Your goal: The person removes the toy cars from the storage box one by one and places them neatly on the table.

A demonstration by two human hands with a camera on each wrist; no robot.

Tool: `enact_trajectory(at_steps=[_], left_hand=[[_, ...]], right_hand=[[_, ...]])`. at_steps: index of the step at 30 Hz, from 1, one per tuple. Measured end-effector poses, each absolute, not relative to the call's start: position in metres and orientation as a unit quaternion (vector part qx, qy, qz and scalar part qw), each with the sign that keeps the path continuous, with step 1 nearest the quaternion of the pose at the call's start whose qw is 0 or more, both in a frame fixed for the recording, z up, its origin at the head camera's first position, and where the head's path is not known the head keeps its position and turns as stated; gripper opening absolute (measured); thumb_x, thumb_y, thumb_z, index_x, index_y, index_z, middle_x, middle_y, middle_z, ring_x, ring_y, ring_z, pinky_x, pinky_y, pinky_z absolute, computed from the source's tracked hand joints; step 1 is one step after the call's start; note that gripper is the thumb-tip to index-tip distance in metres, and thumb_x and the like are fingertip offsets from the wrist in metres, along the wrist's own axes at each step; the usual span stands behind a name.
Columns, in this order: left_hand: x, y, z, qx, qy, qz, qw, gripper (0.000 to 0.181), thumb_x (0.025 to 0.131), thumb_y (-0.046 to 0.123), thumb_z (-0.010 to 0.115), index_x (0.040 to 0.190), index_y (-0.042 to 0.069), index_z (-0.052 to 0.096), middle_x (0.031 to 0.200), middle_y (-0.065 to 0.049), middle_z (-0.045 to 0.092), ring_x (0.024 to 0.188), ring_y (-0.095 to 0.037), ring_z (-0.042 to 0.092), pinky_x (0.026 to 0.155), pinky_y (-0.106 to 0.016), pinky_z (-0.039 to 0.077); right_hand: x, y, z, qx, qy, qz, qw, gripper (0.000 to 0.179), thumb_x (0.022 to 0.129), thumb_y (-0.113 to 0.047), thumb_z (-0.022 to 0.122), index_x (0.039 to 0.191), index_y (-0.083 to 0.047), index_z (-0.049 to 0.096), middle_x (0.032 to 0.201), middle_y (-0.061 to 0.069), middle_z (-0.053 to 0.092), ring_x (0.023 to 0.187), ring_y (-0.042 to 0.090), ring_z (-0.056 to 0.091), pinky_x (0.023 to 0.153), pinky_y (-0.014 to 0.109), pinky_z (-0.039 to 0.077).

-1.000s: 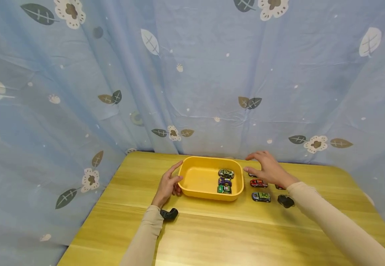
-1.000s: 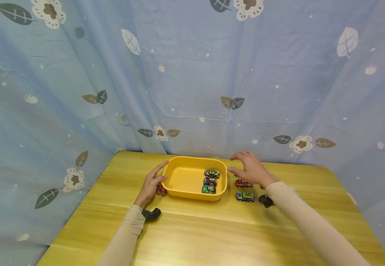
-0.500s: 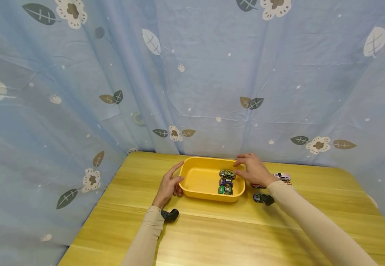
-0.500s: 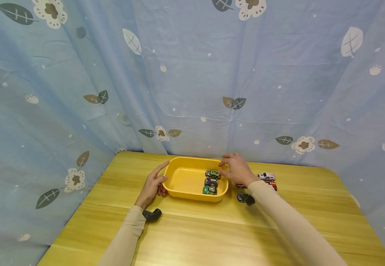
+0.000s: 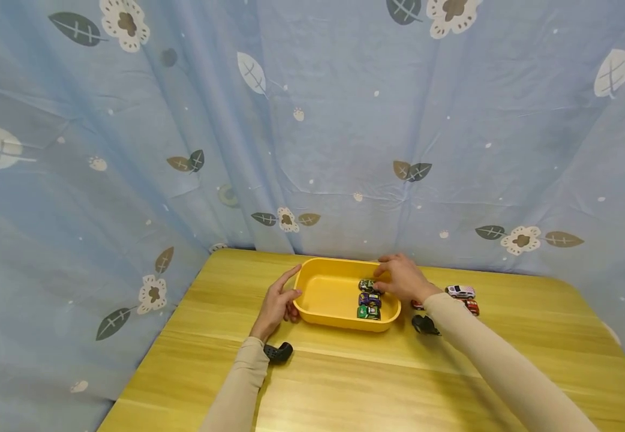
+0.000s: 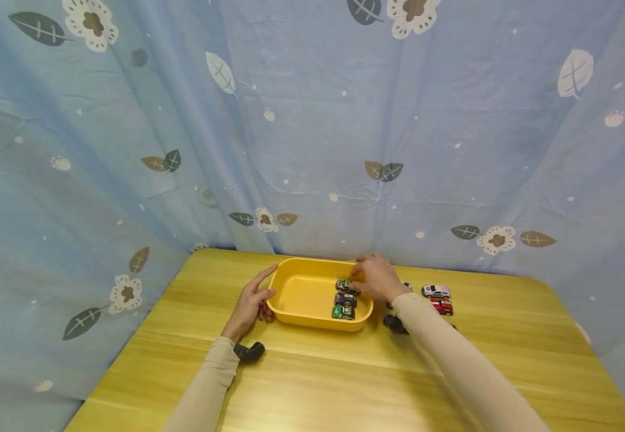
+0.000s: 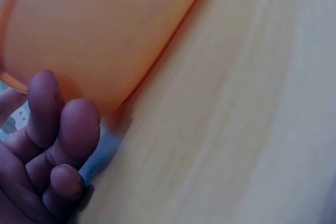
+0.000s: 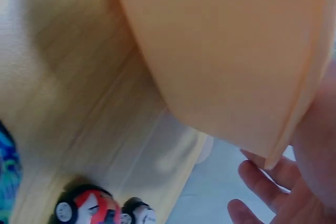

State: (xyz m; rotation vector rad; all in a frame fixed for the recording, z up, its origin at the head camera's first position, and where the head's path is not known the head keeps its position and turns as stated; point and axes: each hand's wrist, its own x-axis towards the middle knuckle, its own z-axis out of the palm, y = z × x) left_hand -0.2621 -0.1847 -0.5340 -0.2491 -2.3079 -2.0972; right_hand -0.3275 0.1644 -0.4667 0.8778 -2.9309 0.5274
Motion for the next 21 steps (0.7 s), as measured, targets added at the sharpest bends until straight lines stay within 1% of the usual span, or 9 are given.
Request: enact_trajectory(at_steps=[4,10,14,17,18,21], left_hand=[[-0.261,-0.184,-0.534,-0.073,-0.737,-0.672,0.012,0.062,0.101,0.012,0.063,0.158,0.033,0.052,0.055,-0.017,0.062,0.042,-0.021,0.058,0.04,-0.029,0.046],[-0.26,-0.183,-0.535,-0.075,-0.734,-0.675,0.005,0.061,0.102,0.012,0.063,0.159,0.031,0.051,0.057,-0.022,0.062,0.043,-0.021,0.058,0.041,-0.029,0.046],[-0.258,-0.182,-0.533,-0.078,-0.732,-0.677,0.003,0.061,0.103,0.012,0.063,0.16,0.031,0.05,0.057,-0.021,0.062,0.043,-0.021,0.058,0.042,-0.029,0.046],[-0.258,-0.182,-0.531,-0.078,-0.731,-0.678,0.006,0.061,0.103,0.012,0.063,0.159,0.031,0.051,0.057,-0.02,0.062,0.043,-0.021,0.057,0.041,-0.028,0.046],[-0.259,-0.182,-0.531,-0.077,-0.731,-0.677,0.007,0.061,0.103,0.012,0.063,0.159,0.03,0.051,0.056,-0.02,0.062,0.043,-0.021,0.057,0.041,-0.028,0.046],[-0.26,-0.183,-0.531,-0.075,-0.734,-0.675,0.008,0.061,0.102,0.012,0.063,0.159,0.03,0.051,0.056,-0.018,0.062,0.043,-0.02,0.057,0.042,-0.028,0.045]], right_hand=[[-0.329,0.161,-0.467,0.293,-0.942,0.162,0.017,0.022,0.092,-0.028,0.083,0.107,-0.012,0.084,0.145,0.026,0.063,0.132,0.051,0.055,0.109,0.071,0.043],[-0.329,0.156,-0.468,0.284,-0.946,0.157,0.004,0.016,0.091,-0.024,0.084,0.102,-0.013,0.085,0.143,0.025,0.065,0.133,0.05,0.055,0.107,0.073,0.043],[-0.329,0.151,-0.47,0.28,-0.948,0.151,-0.006,0.016,0.092,-0.024,0.083,0.102,-0.012,0.085,0.129,0.017,0.074,0.127,0.046,0.059,0.106,0.066,0.047],[-0.33,0.15,-0.47,0.28,-0.948,0.15,-0.01,0.017,0.093,-0.025,0.082,0.103,-0.012,0.085,0.118,0.011,0.077,0.124,0.043,0.061,0.106,0.061,0.049],[-0.33,0.149,-0.47,0.28,-0.948,0.151,-0.013,0.018,0.093,-0.026,0.082,0.104,-0.011,0.085,0.116,0.01,0.078,0.125,0.042,0.061,0.107,0.061,0.048],[-0.331,0.149,-0.471,0.277,-0.95,0.146,-0.017,0.019,0.093,-0.027,0.082,0.104,-0.012,0.085,0.115,0.009,0.077,0.122,0.041,0.061,0.105,0.06,0.049]])
